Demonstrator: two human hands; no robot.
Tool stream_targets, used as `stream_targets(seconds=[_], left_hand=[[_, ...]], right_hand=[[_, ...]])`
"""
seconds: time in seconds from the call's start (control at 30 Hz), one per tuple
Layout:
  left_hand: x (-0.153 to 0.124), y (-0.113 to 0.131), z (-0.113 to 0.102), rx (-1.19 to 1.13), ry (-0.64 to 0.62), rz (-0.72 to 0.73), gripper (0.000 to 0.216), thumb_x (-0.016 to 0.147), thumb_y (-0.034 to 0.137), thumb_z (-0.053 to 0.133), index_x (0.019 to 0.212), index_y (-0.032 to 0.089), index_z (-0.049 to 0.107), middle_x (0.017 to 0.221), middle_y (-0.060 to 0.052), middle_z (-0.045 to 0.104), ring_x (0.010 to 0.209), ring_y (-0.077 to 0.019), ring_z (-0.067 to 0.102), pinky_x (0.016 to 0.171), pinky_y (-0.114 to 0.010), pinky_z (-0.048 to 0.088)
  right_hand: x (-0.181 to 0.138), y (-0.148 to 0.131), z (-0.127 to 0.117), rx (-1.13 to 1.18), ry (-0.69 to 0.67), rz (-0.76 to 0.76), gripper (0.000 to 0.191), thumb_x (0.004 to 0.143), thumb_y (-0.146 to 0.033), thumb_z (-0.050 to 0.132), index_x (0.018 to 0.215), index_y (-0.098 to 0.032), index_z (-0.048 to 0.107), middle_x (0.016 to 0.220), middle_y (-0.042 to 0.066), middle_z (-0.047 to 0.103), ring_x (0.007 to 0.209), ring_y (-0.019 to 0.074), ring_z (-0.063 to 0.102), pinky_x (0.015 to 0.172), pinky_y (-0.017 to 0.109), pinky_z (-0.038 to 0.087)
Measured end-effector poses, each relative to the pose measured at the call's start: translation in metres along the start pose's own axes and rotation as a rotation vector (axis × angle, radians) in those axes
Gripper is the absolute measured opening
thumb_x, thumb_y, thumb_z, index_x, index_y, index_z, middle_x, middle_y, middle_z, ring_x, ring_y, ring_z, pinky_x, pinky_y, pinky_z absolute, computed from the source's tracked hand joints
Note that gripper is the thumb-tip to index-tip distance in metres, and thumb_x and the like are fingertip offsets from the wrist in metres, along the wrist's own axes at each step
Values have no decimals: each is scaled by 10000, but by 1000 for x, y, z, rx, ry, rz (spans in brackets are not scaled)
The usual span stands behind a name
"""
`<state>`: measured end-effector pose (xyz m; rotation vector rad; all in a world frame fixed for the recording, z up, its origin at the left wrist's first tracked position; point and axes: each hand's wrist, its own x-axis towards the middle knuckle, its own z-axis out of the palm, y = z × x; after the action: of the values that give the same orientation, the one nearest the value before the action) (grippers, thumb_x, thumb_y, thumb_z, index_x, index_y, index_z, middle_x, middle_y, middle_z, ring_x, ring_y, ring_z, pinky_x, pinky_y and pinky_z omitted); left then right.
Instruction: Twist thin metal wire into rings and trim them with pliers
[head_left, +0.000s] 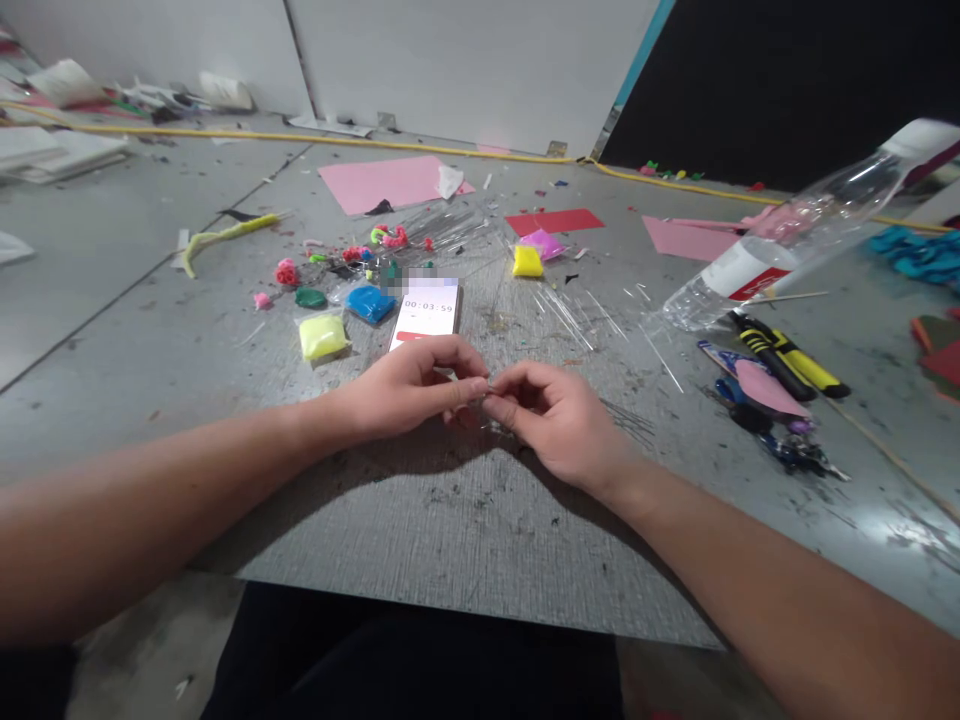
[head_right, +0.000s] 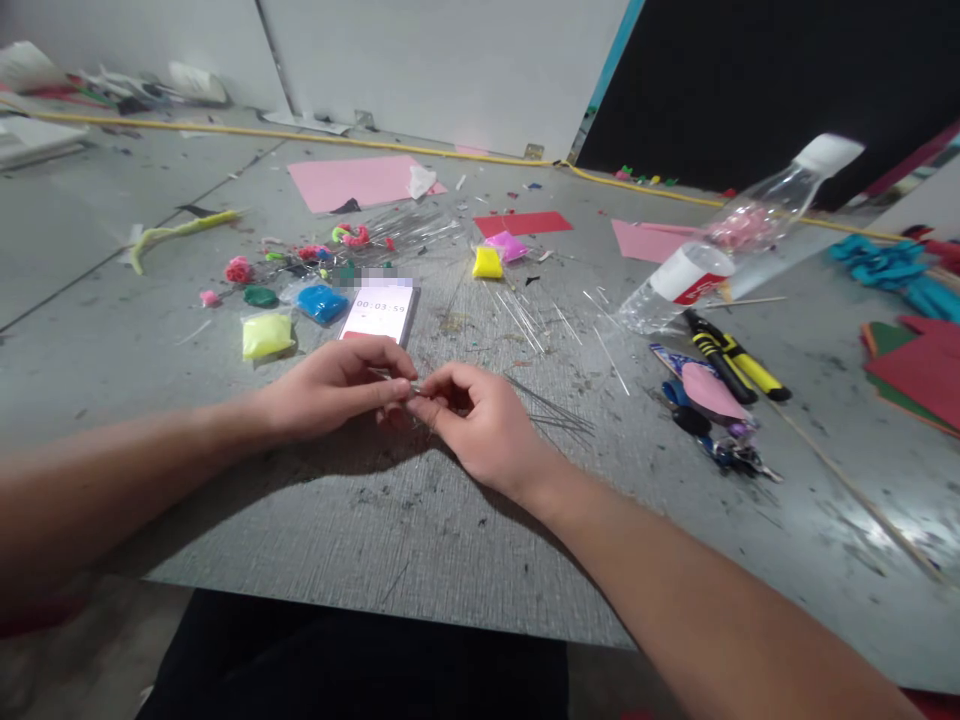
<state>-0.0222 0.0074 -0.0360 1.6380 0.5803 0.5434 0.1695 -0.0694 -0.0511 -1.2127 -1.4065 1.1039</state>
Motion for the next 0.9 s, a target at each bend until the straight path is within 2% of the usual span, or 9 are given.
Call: stream_targets(seconds=[0.07,0.2,0.3,0.37,0.53,0.67,0.73,0.9], left_hand=[[-1,1,0,174,7,35,97,925,247,650,907,152,640,745,-14,697,665,-126,687,611,-234,545],[-4,6,4,421,-2,92,145,959,251,573,970,160,685,740,-30,739,666,-145,705,615,-248,525],[-5,10,7,574,7,128,210,972,241,544,850,159,695,698,-25,740,630,-129,677,610,-243,489],[-5,12,8,621,23,119,234,972,238,545,801,160,684,681,-24,739,624,-128,664,612,-247,471],[-6,12,9,679,56,102,201,957,230,561,814,158,682,696,-30,724,628,-135,629,615,-263,447],[-5,10,9,610,133,85,195,961,232,550,820,160,664,681,-16,683,623,-128,596,604,-258,443],[-3,9,9,546,155,93,189,956,225,551,810,163,654,690,-9,667,635,-122,587,602,-249,444],[-1,6,7,440,177,146,154,937,210,569,835,165,675,761,-15,691,703,-123,612,659,-252,476]], right_hand=[[-3,0,1,-145,17,-69,226,830,-381,772,822,-187,656,727,2,639,640,134,571,586,291,460],[-9,-1,2,-393,100,-255,142,876,-246,681,759,-190,623,667,-11,602,600,125,542,547,273,426],[-11,-2,3,-531,163,-411,192,877,-190,681,700,-186,606,616,-25,577,569,110,510,536,263,396],[-13,-2,4,-558,182,-447,174,887,-185,682,721,-176,633,618,-21,591,569,109,526,547,263,409],[-17,-4,8,-527,178,-418,98,909,-174,661,818,-155,690,682,10,661,608,123,594,583,271,462],[-15,-5,7,-465,135,-382,152,960,-207,602,844,-167,690,753,22,668,697,135,615,637,284,488],[-13,-5,7,-349,111,-287,158,968,-267,600,873,-179,691,815,30,669,731,142,627,619,282,500],[-9,-6,6,34,21,17,237,867,-416,725,947,-204,655,877,12,678,576,106,598,486,263,497]])
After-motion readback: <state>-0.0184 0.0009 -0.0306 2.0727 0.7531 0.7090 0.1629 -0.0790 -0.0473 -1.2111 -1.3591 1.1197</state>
